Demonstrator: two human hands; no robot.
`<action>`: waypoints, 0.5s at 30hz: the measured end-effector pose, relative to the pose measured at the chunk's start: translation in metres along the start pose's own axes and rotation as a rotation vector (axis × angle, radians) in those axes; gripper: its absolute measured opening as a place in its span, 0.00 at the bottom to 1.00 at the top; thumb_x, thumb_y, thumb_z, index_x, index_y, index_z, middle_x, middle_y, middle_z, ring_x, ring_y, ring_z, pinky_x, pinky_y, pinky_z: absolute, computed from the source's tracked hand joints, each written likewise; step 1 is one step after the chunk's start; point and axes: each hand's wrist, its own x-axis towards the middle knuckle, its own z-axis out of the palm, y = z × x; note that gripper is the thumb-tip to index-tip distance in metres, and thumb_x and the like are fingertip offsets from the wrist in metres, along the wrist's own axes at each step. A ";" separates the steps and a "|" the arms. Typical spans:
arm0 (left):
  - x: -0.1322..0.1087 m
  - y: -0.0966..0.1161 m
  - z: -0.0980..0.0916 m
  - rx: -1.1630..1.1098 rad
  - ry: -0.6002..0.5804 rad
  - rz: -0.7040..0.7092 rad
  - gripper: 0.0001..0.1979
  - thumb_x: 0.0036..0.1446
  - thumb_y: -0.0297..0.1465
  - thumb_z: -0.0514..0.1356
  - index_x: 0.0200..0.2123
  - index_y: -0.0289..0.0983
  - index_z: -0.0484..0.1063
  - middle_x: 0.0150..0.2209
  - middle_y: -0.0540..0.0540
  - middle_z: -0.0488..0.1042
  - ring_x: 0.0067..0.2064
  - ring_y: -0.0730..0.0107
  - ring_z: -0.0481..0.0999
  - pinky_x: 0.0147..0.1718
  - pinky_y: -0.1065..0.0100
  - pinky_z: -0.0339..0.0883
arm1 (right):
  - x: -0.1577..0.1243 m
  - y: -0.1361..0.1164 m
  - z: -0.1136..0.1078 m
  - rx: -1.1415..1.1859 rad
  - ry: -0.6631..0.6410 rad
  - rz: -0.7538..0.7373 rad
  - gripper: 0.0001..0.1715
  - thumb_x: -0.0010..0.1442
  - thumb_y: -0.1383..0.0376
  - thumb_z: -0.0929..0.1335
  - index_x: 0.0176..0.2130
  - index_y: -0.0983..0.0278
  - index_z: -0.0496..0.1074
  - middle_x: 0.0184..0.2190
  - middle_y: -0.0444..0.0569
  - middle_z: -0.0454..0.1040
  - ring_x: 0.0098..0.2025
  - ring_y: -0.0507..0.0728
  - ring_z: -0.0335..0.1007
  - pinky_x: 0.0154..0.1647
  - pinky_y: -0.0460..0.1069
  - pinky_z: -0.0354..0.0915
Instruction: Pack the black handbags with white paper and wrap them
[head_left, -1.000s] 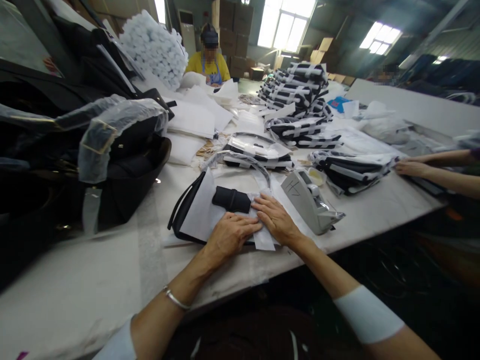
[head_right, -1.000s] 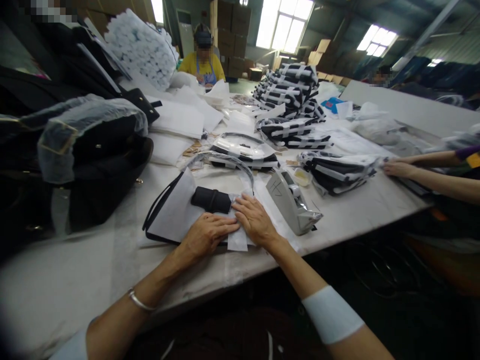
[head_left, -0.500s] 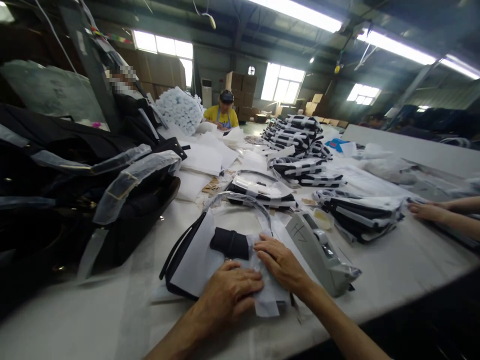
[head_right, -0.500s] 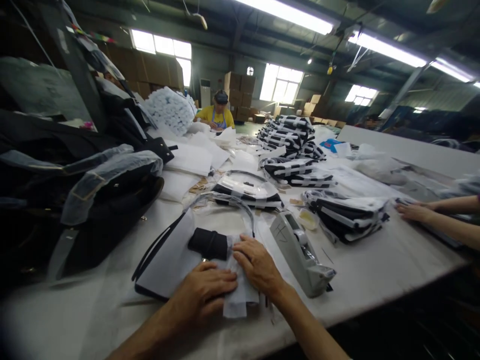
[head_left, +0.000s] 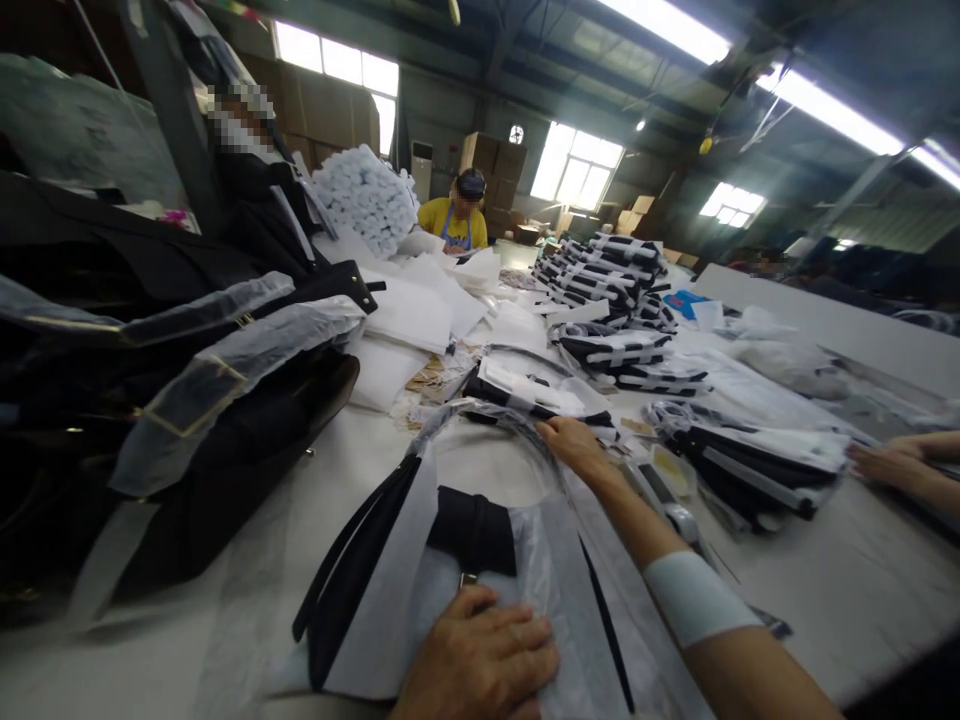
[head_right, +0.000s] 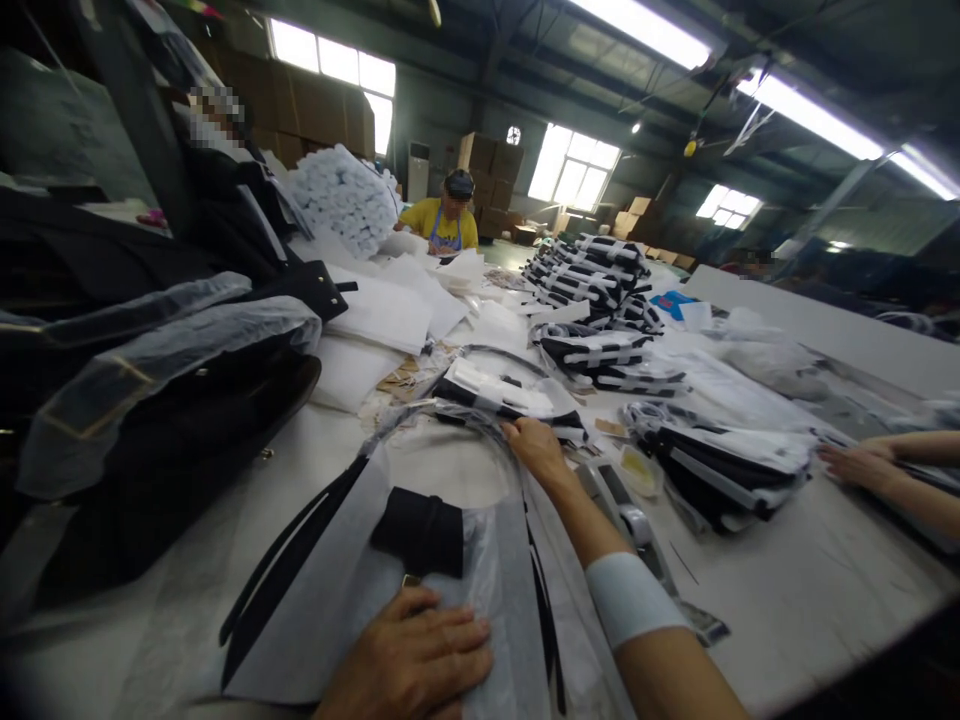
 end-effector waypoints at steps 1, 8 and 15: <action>-0.001 0.000 0.004 -0.005 0.034 -0.005 0.15 0.70 0.42 0.51 0.46 0.41 0.74 0.48 0.54 0.81 0.49 0.72 0.80 0.49 0.68 0.64 | 0.006 -0.001 0.003 -0.004 -0.002 0.004 0.23 0.66 0.55 0.63 0.34 0.65 0.81 0.36 0.59 0.82 0.43 0.64 0.78 0.43 0.51 0.66; 0.000 0.003 0.001 -0.035 0.015 -0.062 0.15 0.70 0.42 0.52 0.49 0.41 0.73 0.50 0.53 0.80 0.50 0.70 0.79 0.50 0.66 0.64 | 0.047 -0.008 0.013 0.089 0.038 -0.046 0.26 0.63 0.60 0.68 0.57 0.68 0.73 0.61 0.61 0.70 0.64 0.63 0.64 0.62 0.52 0.59; 0.011 0.012 -0.022 -0.147 -0.178 -0.179 0.12 0.68 0.38 0.56 0.50 0.41 0.72 0.54 0.50 0.78 0.54 0.67 0.77 0.52 0.62 0.62 | 0.021 -0.009 -0.018 0.251 0.194 -0.072 0.21 0.67 0.62 0.63 0.54 0.67 0.74 0.52 0.55 0.78 0.54 0.59 0.74 0.58 0.53 0.65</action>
